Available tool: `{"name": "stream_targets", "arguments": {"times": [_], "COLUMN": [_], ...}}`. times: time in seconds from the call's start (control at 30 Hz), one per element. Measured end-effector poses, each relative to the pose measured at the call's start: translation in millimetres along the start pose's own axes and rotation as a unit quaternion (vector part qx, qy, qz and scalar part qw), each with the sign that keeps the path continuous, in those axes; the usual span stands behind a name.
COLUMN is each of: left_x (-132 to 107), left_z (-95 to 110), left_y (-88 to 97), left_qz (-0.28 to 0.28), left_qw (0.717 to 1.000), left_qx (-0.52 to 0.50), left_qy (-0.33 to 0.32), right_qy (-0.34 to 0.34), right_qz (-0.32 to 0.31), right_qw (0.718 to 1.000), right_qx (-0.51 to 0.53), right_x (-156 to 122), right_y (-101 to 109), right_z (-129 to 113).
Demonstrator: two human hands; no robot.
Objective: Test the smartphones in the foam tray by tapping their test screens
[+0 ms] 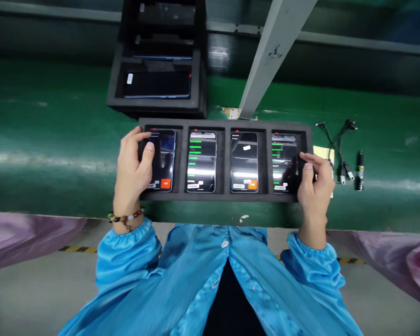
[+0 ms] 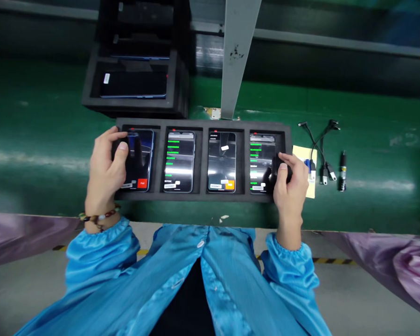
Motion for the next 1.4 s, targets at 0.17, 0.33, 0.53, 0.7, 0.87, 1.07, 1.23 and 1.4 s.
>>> {"name": "stream_targets", "arguments": {"times": [0.17,0.33,0.53,0.7,0.87,1.07,1.23,1.4], "left_x": [-0.3,-1.0,-1.7,-1.4,-5.6,-20.8,-25.6,-31.8], "left_z": [0.0,3.0,6.1,7.8,18.6,50.1,69.1,50.6], "left_y": [-1.3,0.2,2.0,0.3,1.0,-23.5,-41.6,-14.0], "left_qz": [0.003,0.000,-0.008,-0.002,-0.008,-0.138,-0.193,-0.089], "left_qw": [1.000,1.000,1.000,1.000,0.998,0.970,0.950,0.979], "left_qx": [-0.001,0.002,0.004,0.005,0.045,0.070,0.093,0.093], "left_qy": [0.000,-0.002,0.002,0.002,-0.051,-0.186,-0.227,-0.158], "right_qy": [0.066,0.099,0.078,0.084,0.094,0.098,0.091,0.099], "right_qz": [0.035,-0.014,-0.040,-0.036,-0.012,-0.001,-0.001,0.005], "right_qw": [0.997,0.995,0.996,0.996,0.995,0.995,0.996,0.995], "right_qx": [0.016,-0.001,-0.026,-0.011,0.010,0.012,0.009,0.014], "right_x": [-6.9,-10.2,-4.5,-6.6,-10.9,-11.6,-11.8,-15.2], "right_y": [3.6,3.6,2.5,2.8,4.1,3.2,3.3,3.7], "right_z": [-4.6,-10.0,-13.1,-12.7,-11.1,-11.3,-11.0,-15.6]}}
Point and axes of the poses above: each hand's wrist, its own x-axis towards the middle knuckle, its own y-axis out of the back of the hand, z = x × y, the point moved 3 cm from there along x, towards the middle knuckle, and after that the axes turned 7 degrees about -z, right-handed, at the moved point
